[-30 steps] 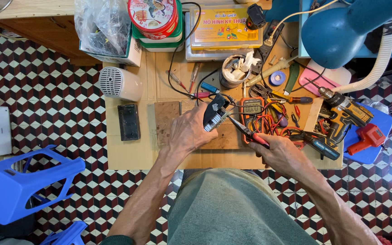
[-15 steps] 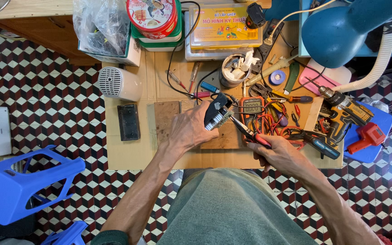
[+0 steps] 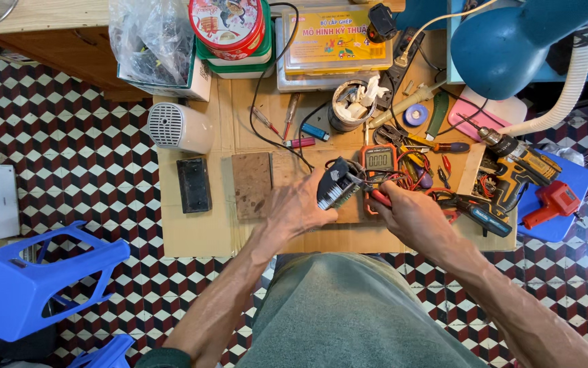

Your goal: The person opens a black electronic device case, removes a green circuit board, and uses pliers to trim wires and components on the board. The person repeatedly handles the board and pliers, adjusting and cutting small parts while the device remains open on the workbench.

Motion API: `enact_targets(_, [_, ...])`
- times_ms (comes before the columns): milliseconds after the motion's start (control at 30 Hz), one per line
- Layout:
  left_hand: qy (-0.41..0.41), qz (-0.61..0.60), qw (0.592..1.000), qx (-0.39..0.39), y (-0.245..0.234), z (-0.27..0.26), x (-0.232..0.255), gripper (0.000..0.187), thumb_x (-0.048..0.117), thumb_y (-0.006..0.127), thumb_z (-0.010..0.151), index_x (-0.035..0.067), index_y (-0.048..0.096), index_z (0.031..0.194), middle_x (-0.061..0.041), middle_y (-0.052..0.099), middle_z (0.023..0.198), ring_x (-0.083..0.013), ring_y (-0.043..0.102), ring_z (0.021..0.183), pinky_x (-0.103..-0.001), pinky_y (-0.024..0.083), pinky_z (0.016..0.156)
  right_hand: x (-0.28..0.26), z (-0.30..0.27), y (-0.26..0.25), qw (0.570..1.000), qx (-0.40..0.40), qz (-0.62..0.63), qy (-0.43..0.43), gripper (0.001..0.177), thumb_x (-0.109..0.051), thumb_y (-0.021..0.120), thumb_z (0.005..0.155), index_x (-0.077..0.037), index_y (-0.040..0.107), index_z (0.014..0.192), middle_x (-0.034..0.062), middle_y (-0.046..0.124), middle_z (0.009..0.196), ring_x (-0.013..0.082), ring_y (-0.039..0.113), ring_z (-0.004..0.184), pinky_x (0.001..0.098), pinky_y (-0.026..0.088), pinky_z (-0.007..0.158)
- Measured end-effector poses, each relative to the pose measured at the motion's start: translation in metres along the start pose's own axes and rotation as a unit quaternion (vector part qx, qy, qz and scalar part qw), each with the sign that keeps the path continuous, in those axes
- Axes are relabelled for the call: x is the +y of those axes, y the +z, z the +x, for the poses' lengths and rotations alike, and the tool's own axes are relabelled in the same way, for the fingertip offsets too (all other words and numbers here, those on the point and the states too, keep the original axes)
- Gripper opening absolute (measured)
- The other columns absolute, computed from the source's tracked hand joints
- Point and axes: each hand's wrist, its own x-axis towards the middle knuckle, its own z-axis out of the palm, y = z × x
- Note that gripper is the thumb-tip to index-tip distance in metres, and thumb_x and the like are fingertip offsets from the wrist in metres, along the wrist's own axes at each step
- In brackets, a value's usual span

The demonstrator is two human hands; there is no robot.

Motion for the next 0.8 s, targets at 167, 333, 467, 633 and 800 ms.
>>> enact_targets(167, [-0.13,-0.06,0.989,0.02,0.018,0.004,-0.045,0.063,0.042,0.081,0.076,0.007,0.057,0.122,-0.017,0.073,0.097,-0.0331,0.071,0.087,-0.045,0.056,0.078,0.009,-0.023,-0.02,0.996,0.05,-0.042,0.061,0.028,-0.033,0.061,0.101,-0.006,0.065,0.104,0.0185,0.068,0.077,0.0345,0.066,0.071,0.0444,0.05,0.063])
enact_targets(333, [-0.16,-0.508,0.843,0.074,0.062,0.015,-0.112,0.042,0.032,0.079,0.082,0.007,0.072,0.115,-0.007,0.076,0.106,-0.0206,0.072,0.091,-0.037,0.055,0.081,0.038,-0.039,0.015,0.957,-0.056,0.23,0.165,0.029,-0.033,0.059,0.097,-0.005,0.066,0.098,0.007,0.067,0.071,0.017,0.063,0.059,0.0347,0.053,0.056])
enact_targets(467, [-0.224,-0.763,0.595,0.117,0.089,0.021,-0.131,0.04,0.034,0.079,0.088,0.01,0.066,0.118,-0.005,0.073,0.108,-0.0214,0.07,0.097,-0.039,0.057,0.085,0.055,-0.039,0.065,0.908,-0.099,0.338,0.225,0.041,-0.035,0.057,0.101,0.002,0.065,0.087,0.0066,0.065,0.065,0.013,0.062,0.057,0.0284,0.051,0.055])
enact_targets(633, [-0.196,-0.815,0.525,0.15,0.07,-0.002,-0.124,0.044,0.039,0.074,0.085,0.013,0.065,0.12,-0.006,0.073,0.107,-0.0272,0.071,0.099,-0.045,0.057,0.088,0.054,-0.027,0.103,0.845,-0.055,0.447,0.289,0.038,-0.033,0.062,0.099,0.002,0.065,0.086,0.0068,0.065,0.069,0.0146,0.06,0.058,0.0293,0.048,0.054])
enact_targets(800, [-0.132,-0.838,0.517,0.115,0.036,-0.01,-0.12,0.05,0.037,0.074,0.088,0.011,0.061,0.129,-0.009,0.071,0.114,-0.0304,0.069,0.108,-0.049,0.055,0.099,0.052,-0.007,0.113,0.815,-0.04,0.507,0.278,0.03,-0.03,0.061,0.098,-0.001,0.064,0.092,0.0067,0.067,0.072,0.0144,0.062,0.059,0.0302,0.052,0.056])
